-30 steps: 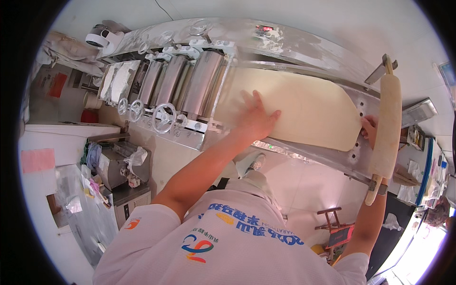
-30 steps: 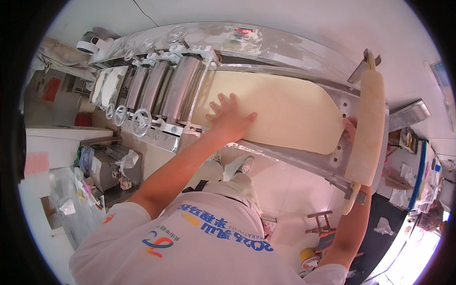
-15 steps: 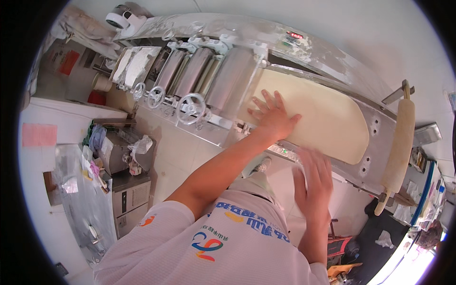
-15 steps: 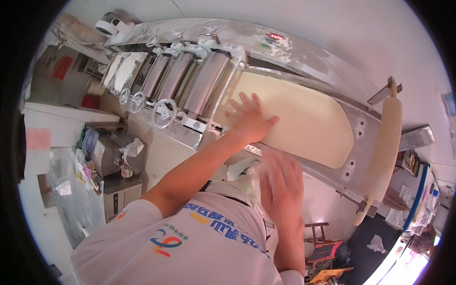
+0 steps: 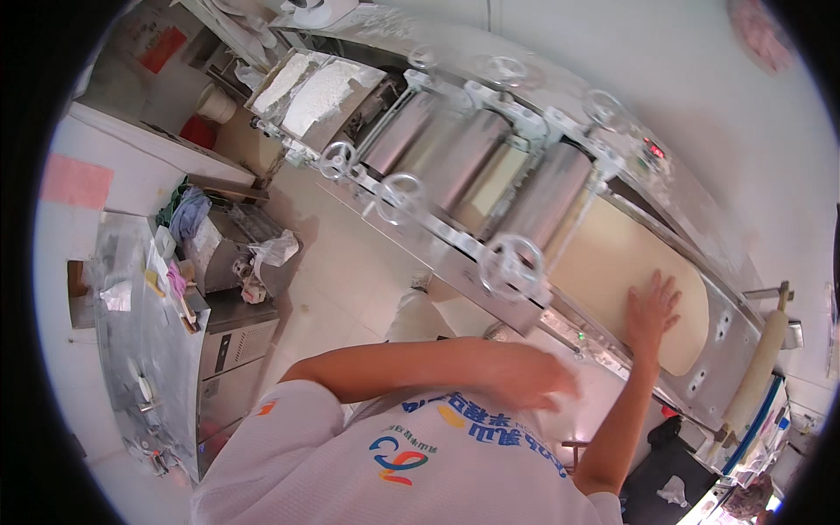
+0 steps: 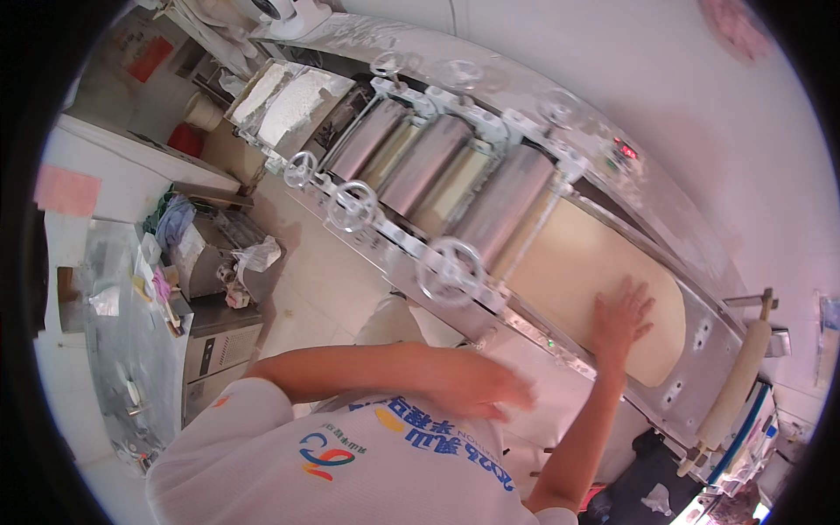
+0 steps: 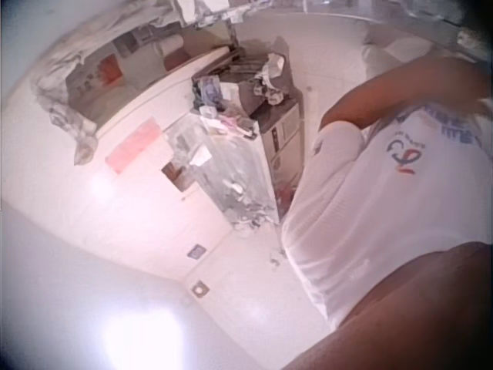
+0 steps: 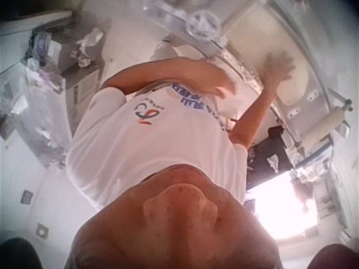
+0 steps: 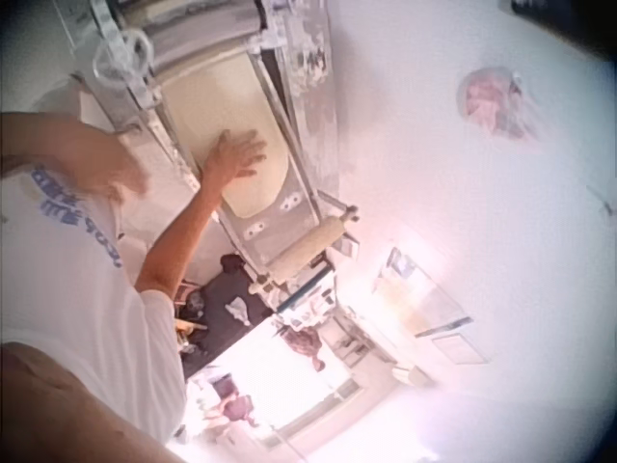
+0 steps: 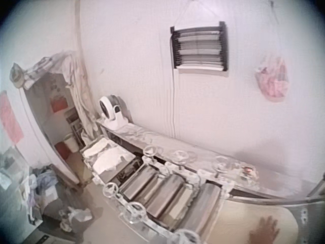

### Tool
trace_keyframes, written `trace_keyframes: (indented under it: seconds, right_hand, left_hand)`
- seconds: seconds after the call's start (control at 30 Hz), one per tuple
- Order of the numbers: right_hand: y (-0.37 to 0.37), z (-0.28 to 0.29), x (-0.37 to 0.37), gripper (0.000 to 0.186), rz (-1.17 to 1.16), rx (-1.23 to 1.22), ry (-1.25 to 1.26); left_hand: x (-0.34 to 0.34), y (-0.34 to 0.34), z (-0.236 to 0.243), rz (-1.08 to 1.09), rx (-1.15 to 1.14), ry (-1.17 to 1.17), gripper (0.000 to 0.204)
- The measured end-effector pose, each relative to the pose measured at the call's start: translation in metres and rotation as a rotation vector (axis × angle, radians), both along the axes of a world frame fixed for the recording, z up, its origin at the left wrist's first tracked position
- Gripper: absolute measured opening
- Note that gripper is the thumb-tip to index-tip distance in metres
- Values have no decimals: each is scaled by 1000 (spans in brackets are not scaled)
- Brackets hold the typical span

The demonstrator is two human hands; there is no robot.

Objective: The person operates a noodle-making machine by adjusting the thickness rollers with hand wheels and feeding a large roll of dough onto the intake conveyor.

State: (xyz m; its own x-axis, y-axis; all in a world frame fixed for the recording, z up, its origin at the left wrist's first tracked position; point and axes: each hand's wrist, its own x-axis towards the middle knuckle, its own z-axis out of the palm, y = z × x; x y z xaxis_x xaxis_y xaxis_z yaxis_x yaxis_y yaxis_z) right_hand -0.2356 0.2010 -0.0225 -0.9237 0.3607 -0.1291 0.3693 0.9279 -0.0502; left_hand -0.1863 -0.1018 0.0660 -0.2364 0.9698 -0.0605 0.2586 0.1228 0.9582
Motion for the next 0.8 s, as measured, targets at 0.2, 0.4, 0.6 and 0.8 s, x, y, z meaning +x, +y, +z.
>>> trace_keyframes:
  seconds: [0.2,0.4,0.6,0.8]
  right_hand:
    - [-6,-6,-11,73,-22,131,-24]
    - [-19,-15,-26,73,-105,178,-93]
    - [-34,-12,-39,76,-100,132,-88]
    - [-38,-20,-39,76,-115,139,-74]
  left_hand:
    - [-55,-262,4,278,-86,-535,29]
    - [-53,-470,-106,1092,-68,-1042,16]
    - [-74,-518,-205,1603,-79,-1047,15]
    - [-130,-503,-254,1783,72,-1125,15]
